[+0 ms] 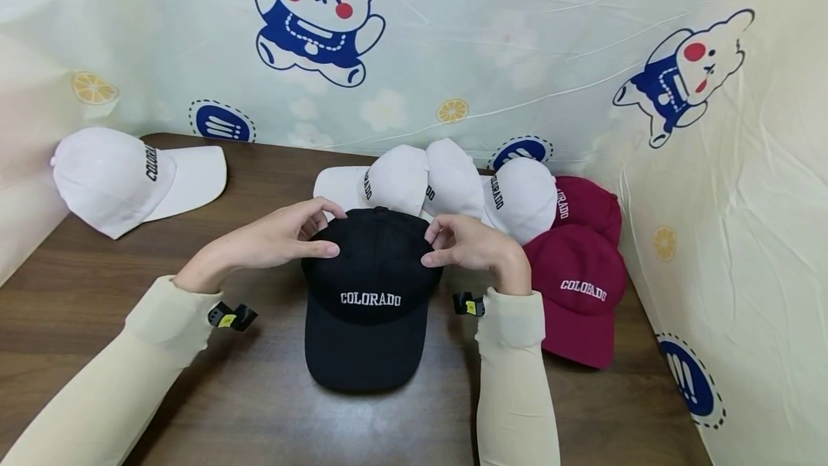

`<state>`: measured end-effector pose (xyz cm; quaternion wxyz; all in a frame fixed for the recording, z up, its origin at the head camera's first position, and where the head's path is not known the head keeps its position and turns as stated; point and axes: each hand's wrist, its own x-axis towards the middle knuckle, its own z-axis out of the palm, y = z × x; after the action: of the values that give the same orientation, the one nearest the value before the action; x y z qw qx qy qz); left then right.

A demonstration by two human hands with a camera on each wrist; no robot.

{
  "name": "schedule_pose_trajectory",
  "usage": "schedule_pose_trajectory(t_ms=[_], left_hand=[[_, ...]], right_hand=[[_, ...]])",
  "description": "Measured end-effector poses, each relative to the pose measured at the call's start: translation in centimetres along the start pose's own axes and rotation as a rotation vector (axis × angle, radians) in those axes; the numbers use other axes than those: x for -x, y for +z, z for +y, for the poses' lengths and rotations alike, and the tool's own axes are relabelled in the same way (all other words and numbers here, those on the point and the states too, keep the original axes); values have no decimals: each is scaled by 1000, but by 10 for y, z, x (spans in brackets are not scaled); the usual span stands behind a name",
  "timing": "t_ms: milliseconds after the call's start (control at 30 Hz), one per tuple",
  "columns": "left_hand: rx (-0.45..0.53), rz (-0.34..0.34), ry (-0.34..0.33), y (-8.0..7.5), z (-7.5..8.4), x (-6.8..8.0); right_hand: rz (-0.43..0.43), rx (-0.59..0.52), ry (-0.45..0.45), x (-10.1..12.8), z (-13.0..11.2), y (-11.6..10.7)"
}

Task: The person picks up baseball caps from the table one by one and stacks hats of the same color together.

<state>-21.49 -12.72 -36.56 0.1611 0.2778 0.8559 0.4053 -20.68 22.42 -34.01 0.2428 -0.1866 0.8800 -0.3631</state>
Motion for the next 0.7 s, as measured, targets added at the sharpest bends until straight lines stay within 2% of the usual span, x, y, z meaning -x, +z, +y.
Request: schedule_pose_trajectory(t_ms=[200, 700], left_hand=[[-11, -7, -12, 0, -1, 0], [-75, 10, 23, 0, -5, 0]], right_hand=[[16, 14, 24, -1, -2, 1], [8, 11, 26, -4, -4, 4]])
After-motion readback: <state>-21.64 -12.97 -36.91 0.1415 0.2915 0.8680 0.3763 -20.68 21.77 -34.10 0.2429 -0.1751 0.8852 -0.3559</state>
